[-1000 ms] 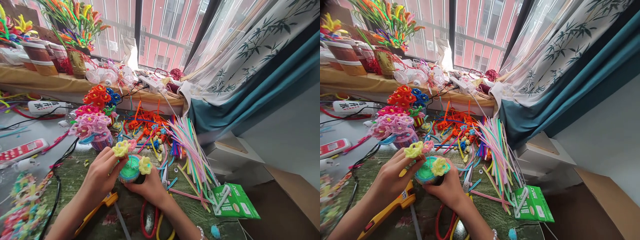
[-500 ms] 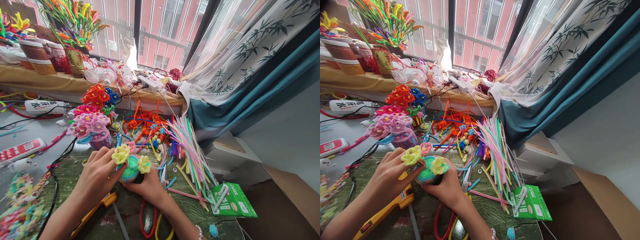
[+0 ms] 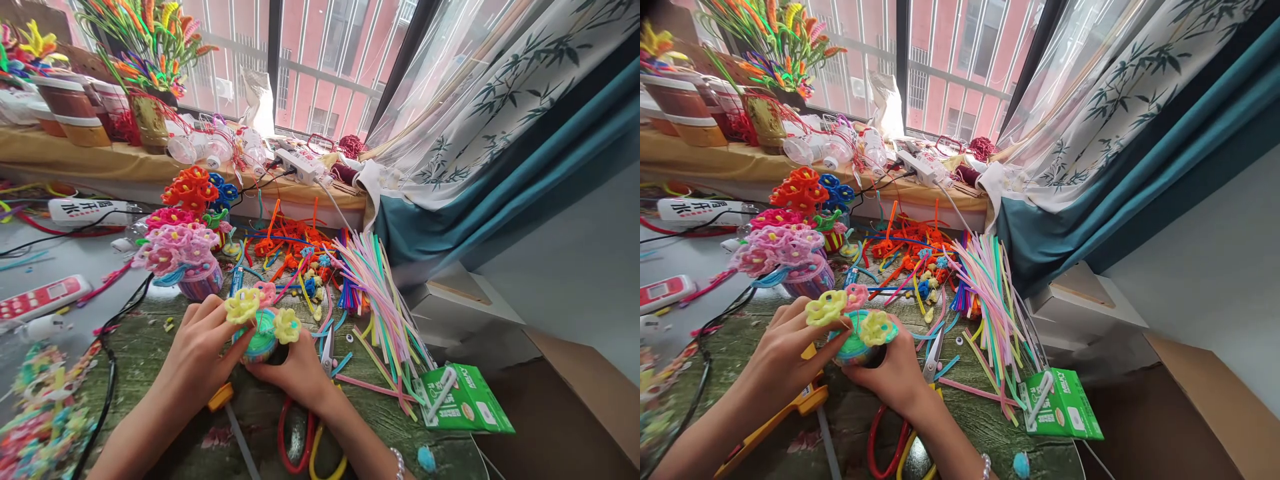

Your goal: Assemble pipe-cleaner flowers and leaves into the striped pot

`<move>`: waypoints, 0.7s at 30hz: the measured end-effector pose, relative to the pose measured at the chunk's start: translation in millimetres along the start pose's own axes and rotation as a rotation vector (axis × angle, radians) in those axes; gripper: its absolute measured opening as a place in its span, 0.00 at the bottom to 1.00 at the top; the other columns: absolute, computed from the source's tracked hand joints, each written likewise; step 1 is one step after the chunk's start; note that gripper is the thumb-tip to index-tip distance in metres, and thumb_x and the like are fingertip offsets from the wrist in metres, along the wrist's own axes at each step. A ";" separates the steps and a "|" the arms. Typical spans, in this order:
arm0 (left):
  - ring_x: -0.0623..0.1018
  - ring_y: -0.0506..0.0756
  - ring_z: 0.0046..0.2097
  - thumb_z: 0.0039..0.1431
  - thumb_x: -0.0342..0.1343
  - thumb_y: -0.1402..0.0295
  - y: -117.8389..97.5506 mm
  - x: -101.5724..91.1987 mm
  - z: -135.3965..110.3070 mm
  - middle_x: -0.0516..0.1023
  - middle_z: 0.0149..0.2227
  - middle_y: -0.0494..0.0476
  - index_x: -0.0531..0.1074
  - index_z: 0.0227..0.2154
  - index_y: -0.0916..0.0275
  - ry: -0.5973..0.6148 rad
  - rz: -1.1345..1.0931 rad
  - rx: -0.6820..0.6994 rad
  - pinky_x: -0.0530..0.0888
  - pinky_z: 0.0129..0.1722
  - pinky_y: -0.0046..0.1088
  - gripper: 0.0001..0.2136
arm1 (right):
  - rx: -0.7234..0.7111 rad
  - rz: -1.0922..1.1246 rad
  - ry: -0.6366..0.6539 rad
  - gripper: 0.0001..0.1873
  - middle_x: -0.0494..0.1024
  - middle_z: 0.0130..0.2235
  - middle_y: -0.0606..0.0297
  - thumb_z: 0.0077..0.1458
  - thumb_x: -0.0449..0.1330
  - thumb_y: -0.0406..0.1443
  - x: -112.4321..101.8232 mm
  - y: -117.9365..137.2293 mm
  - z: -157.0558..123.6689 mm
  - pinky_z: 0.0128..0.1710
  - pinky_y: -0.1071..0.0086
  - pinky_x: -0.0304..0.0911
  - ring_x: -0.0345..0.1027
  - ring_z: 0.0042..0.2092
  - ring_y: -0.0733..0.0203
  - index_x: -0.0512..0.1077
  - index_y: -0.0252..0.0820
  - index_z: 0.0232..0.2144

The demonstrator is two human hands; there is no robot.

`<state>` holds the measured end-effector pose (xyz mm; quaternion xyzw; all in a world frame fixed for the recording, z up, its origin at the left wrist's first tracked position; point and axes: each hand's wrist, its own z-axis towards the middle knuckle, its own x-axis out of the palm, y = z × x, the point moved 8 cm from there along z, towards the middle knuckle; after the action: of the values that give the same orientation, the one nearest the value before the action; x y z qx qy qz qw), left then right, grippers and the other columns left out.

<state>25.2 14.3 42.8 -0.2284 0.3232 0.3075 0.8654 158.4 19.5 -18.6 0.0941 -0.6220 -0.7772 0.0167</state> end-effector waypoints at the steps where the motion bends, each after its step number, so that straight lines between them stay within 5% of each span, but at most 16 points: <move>1: 0.70 0.57 0.38 0.66 0.54 0.69 -1.1 0.3 0.4 0.80 0.35 0.53 0.74 0.36 0.57 0.002 0.007 0.009 0.64 0.38 0.35 0.05 | -0.005 -0.003 0.000 0.29 0.81 0.51 0.64 0.41 0.73 0.31 0.0 0.5 0.0 0.56 0.60 0.69 0.75 0.51 0.51 0.76 0.46 0.49; 21: 0.71 0.58 0.40 0.68 0.51 0.66 -5.4 1.7 13.8 0.79 0.37 0.53 0.72 0.35 0.56 0.108 0.099 -0.005 0.62 0.39 0.37 0.07 | -0.019 -0.025 -0.008 0.28 0.81 0.49 0.65 0.41 0.73 0.32 0.4 -2.2 -0.2 0.54 0.59 0.69 0.75 0.50 0.51 0.75 0.45 0.48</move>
<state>35.6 19.3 52.1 -0.2303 0.3796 0.3379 0.8299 158.3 19.7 -20.8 0.0984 -0.6133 -0.7836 0.0056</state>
